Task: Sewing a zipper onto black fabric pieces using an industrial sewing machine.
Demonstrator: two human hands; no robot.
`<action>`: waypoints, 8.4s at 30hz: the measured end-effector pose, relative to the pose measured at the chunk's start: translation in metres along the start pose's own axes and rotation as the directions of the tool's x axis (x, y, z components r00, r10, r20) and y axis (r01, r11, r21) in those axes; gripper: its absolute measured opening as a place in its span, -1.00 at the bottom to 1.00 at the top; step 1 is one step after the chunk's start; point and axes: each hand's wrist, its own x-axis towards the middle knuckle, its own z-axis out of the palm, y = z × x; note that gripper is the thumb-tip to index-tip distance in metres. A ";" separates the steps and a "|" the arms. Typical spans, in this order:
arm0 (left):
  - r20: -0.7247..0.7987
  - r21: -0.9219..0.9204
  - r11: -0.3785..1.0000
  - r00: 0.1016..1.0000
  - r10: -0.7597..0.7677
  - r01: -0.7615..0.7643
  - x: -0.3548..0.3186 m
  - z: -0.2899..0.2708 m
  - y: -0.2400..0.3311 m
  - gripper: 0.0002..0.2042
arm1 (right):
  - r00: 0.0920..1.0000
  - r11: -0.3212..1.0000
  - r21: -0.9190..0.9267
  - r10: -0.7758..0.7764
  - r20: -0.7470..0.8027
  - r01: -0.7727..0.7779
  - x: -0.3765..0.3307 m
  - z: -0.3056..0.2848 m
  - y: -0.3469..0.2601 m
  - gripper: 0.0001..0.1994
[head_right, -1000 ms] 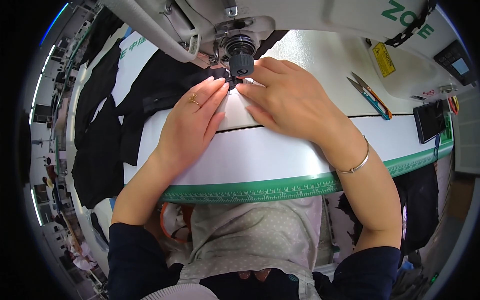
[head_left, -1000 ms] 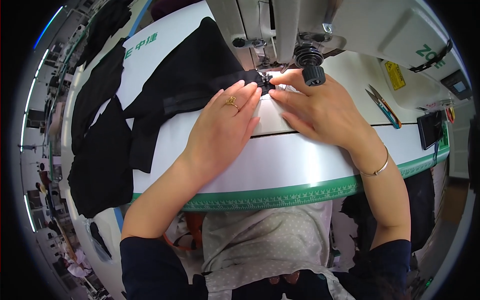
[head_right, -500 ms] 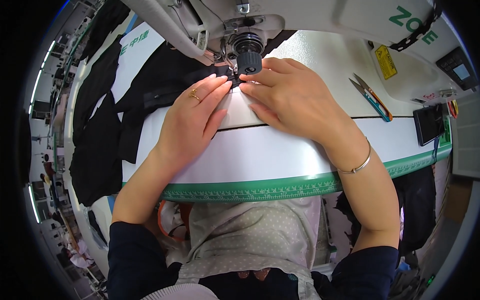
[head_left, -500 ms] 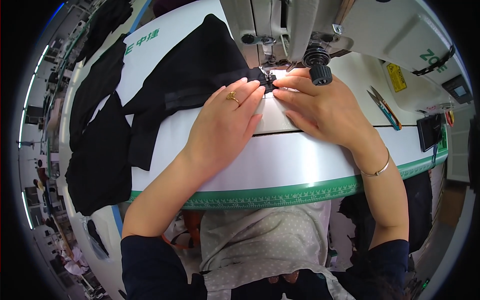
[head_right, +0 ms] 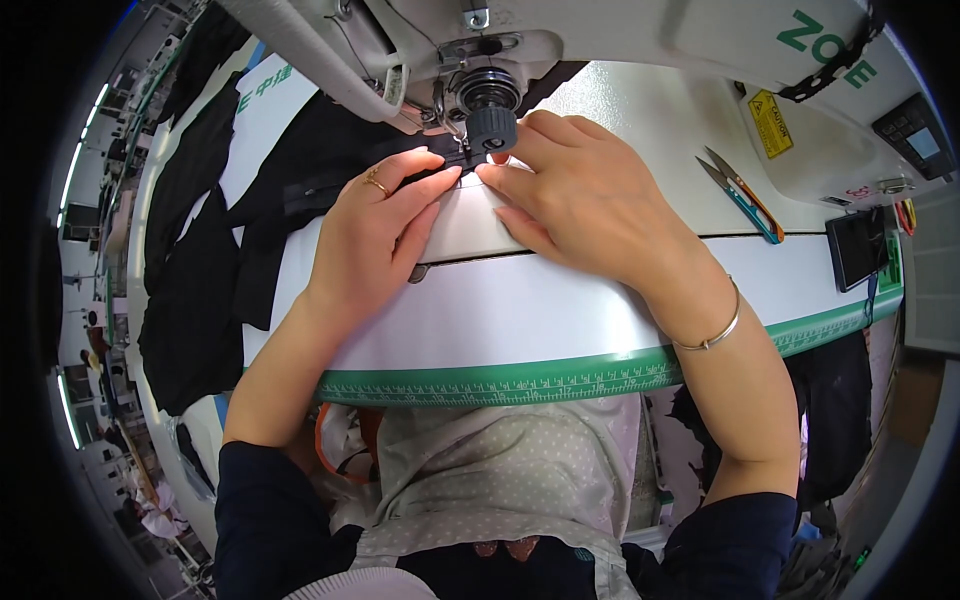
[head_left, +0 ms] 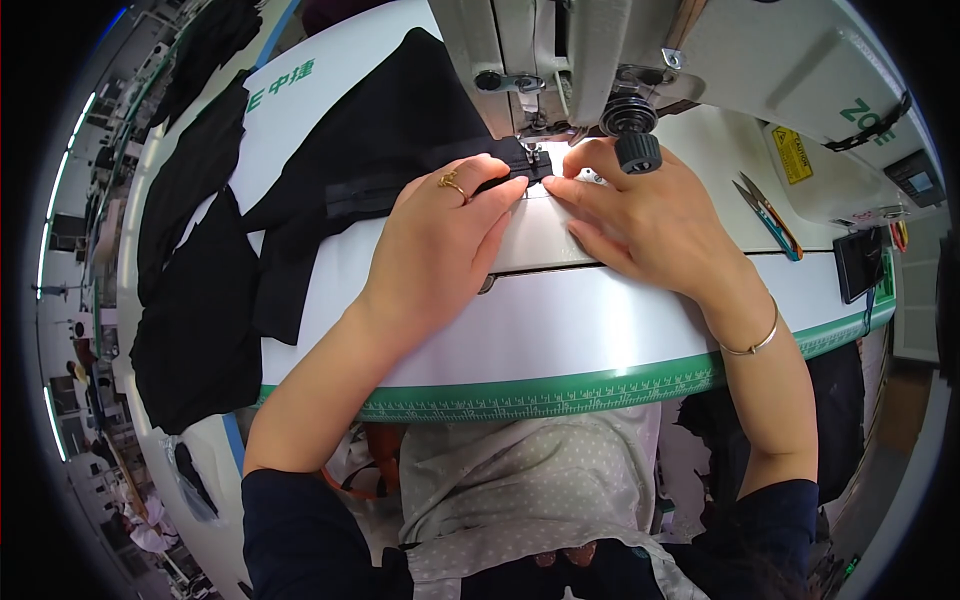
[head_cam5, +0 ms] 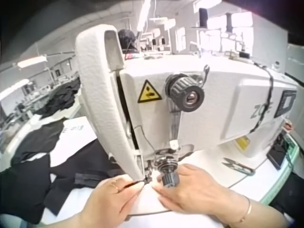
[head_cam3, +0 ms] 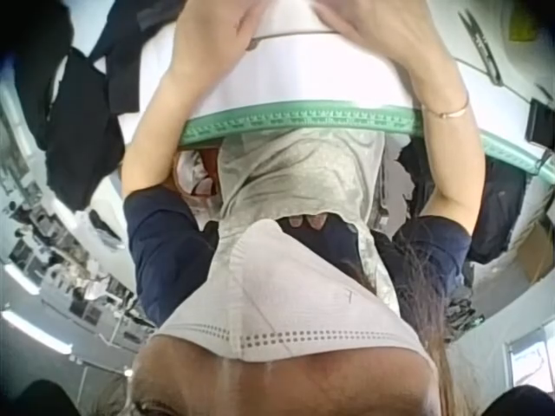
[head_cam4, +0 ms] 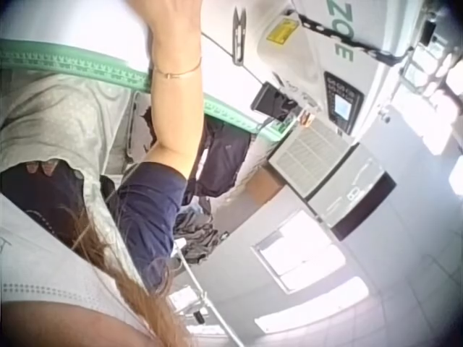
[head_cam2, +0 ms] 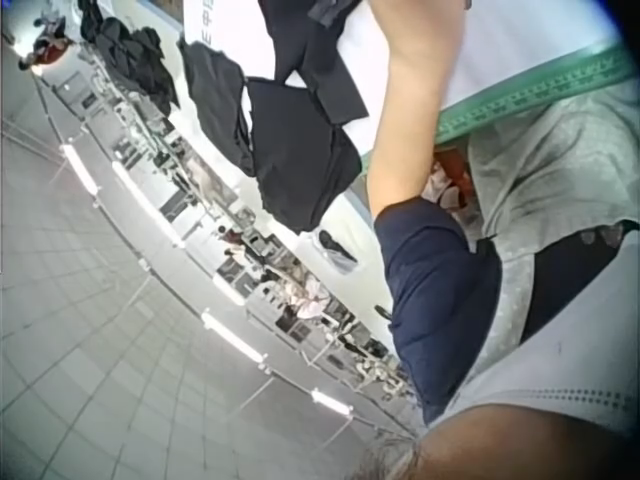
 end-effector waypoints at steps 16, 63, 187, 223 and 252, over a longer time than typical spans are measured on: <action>0.030 0.213 0.965 0.988 0.152 -0.155 -0.006 0.006 -0.001 -0.63 | 0.999 0.998 -0.065 -0.015 0.033 0.017 -0.002 0.001 0.000 -0.69; -0.100 0.536 0.819 0.979 -0.179 0.205 0.001 -0.004 -0.032 -0.41 | 0.969 0.979 0.018 0.202 -0.140 -0.201 -0.005 -0.004 0.024 -0.88; -0.012 -0.397 0.867 0.943 -0.333 0.301 -0.115 -0.095 0.099 -0.87 | 0.991 0.957 0.281 0.104 -0.085 -0.077 -0.024 -0.051 -0.176 -0.84; 0.121 -0.458 0.769 0.888 -0.443 0.446 -0.153 -0.141 0.094 -0.88 | 0.914 0.627 0.666 0.279 0.294 -0.405 -0.050 -0.095 -0.159 -0.68; -0.259 0.581 0.503 0.731 -0.631 0.640 -0.088 -0.135 -0.233 -0.77 | 0.808 0.911 0.238 0.150 0.569 -0.336 -0.096 -0.007 -0.173 -0.74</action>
